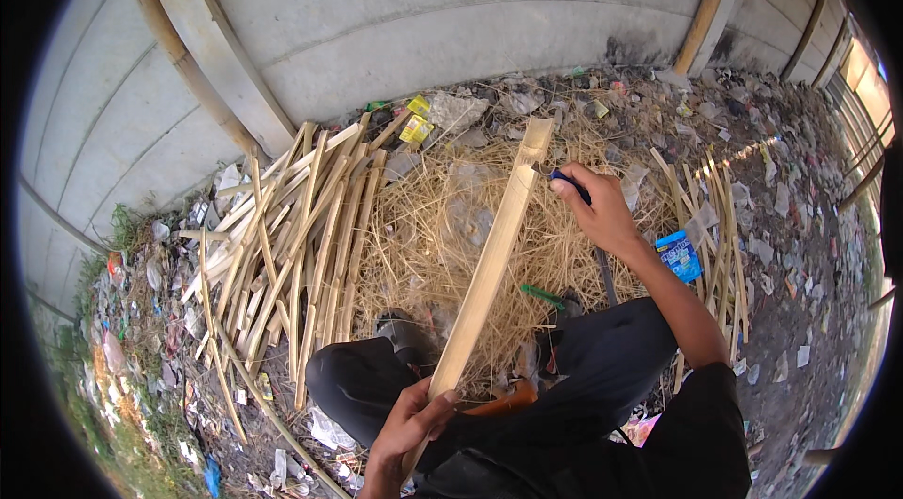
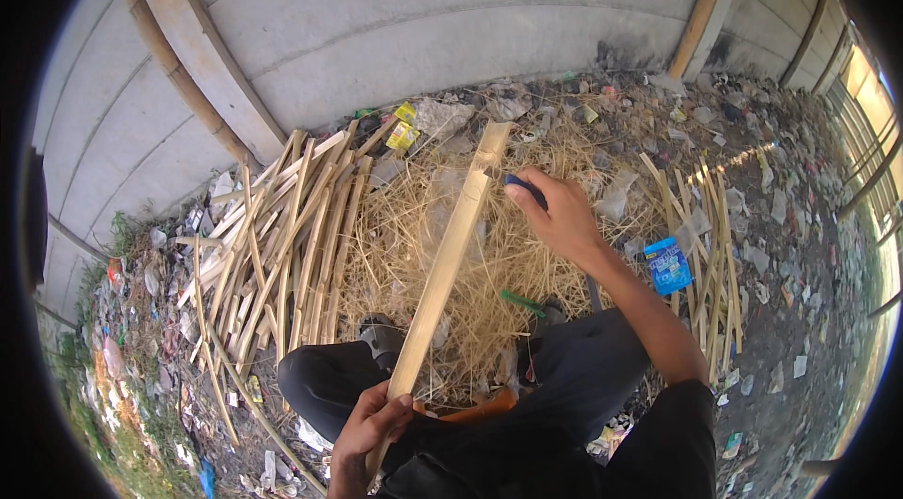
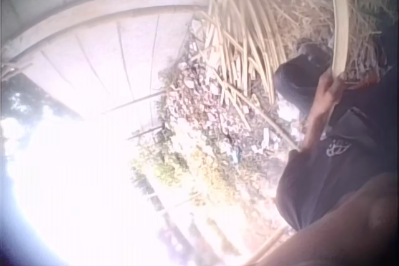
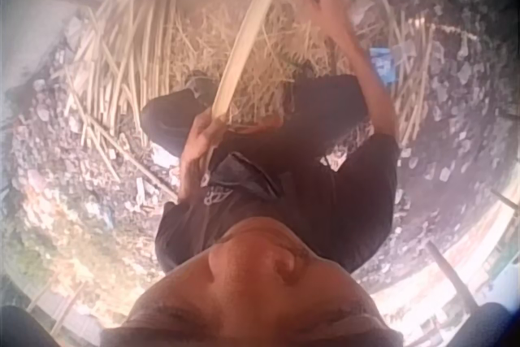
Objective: The person sits on the ground and uses a knife to split a long bamboo pole into thin strips. They hold the pole with one hand and use the knife to shave and separate the bamboo fibers, creating a pile of thin strips.
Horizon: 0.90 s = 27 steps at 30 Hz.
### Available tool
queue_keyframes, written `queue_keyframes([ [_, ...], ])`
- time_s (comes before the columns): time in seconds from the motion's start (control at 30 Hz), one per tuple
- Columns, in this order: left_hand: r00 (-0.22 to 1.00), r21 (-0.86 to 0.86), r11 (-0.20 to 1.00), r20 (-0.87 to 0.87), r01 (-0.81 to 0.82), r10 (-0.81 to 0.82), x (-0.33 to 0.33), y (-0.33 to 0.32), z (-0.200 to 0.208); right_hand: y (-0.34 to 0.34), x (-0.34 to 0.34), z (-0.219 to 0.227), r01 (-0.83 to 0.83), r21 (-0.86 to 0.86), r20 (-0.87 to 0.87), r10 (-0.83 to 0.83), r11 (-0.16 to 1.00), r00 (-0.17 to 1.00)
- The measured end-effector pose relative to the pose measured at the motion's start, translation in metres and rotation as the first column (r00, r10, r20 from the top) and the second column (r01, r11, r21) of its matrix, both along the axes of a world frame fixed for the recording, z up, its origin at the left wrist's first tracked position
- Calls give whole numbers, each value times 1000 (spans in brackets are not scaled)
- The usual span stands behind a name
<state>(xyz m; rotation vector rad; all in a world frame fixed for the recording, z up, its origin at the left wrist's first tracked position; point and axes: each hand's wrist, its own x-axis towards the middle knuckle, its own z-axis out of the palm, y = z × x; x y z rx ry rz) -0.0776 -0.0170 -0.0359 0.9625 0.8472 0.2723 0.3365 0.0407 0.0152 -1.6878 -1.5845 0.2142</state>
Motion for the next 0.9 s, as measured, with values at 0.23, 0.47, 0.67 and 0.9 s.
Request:
queue_keyframes([
  [0.23,962,472,877,-269,84,52,-5,-3,-4,-6,19,-7,-313,-120,-603,182,942,777],
  [0.47,869,846,501,-377,182,320,12,-1,0,-22,-9,20,-299,-311,-28,305,902,952],
  [0.67,892,830,533,-355,163,280,29,2,7,-7,-19,9,28,187,229,-71,982,971],
  [0.9,895,808,559,-375,186,243,38,-3,0,13,12,-12,83,114,321,-115,990,940],
])
